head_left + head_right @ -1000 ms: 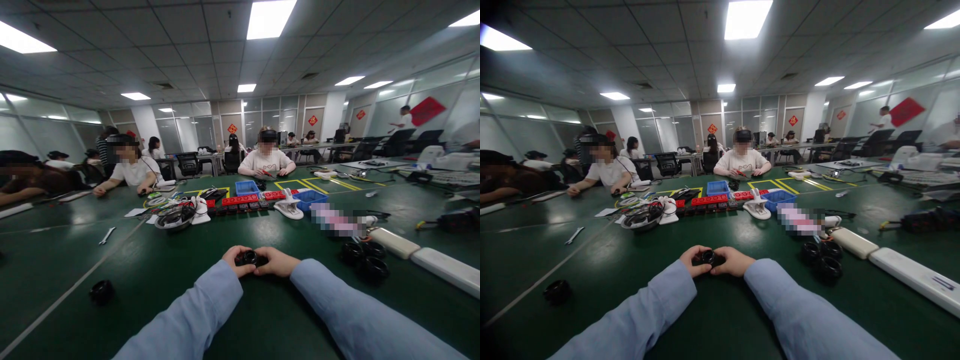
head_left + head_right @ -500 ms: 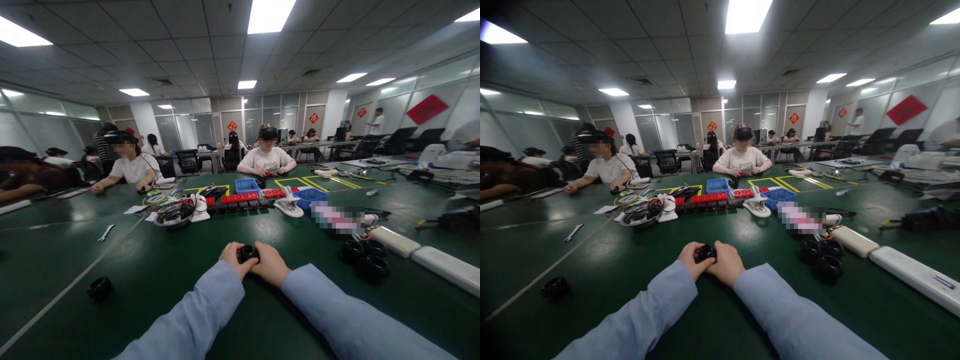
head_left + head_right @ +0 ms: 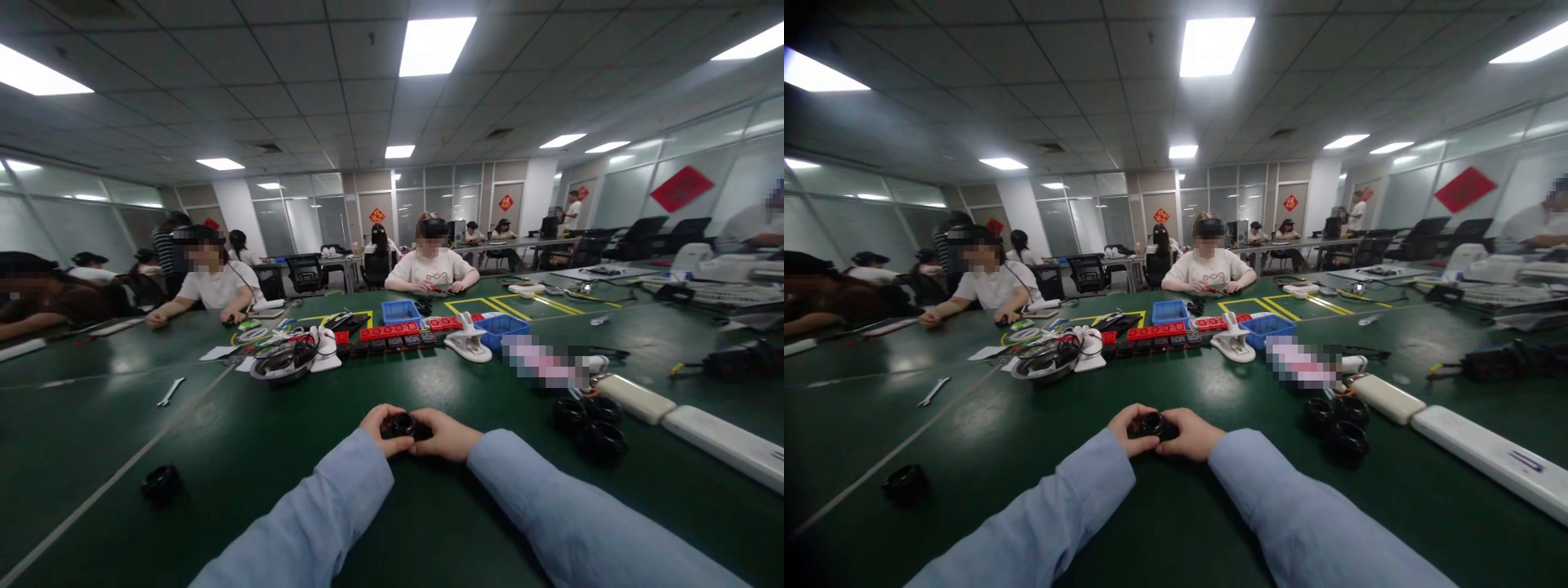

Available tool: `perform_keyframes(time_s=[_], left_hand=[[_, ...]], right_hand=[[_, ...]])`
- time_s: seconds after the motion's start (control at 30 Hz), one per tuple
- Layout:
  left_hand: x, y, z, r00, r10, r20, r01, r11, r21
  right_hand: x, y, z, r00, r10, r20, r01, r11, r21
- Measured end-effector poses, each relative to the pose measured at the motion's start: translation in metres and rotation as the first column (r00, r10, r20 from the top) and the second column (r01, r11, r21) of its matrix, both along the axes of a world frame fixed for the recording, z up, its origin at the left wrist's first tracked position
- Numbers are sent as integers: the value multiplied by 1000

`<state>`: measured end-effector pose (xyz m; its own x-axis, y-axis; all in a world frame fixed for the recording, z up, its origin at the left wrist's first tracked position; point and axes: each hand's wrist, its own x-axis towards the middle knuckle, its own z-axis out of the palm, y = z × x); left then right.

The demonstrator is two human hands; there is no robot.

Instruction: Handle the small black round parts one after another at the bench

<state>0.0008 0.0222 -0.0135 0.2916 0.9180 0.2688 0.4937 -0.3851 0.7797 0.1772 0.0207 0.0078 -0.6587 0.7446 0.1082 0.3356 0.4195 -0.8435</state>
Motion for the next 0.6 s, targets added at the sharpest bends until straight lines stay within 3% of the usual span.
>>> perform_keyframes(time_s=[0.1,0.2,0.3,0.43,0.53,0.6], left_hand=[[0,-1,0,1000,0,15,-1,1000,7],[3,-5,2,999,38,18,-38,999,18],[10,-11,2,990,139,16,-139,989,40],[19,-18,4,965,263,-4,-262,961,87],[19,-18,4,967,252,-18,-249,963,106],[16,-14,4,978,207,-11,-205,973,102]], right_hand=[[-1,-2,2,1000,-12,-24,11,998,-68],[-3,-5,2,995,-101,0,101,992,-81],[-7,-7,-1,965,-246,87,241,969,58],[-14,-8,-6,888,-412,205,342,889,304],[-18,-11,-6,839,-486,244,365,836,409],[-17,-13,-4,844,-480,239,350,831,433]])
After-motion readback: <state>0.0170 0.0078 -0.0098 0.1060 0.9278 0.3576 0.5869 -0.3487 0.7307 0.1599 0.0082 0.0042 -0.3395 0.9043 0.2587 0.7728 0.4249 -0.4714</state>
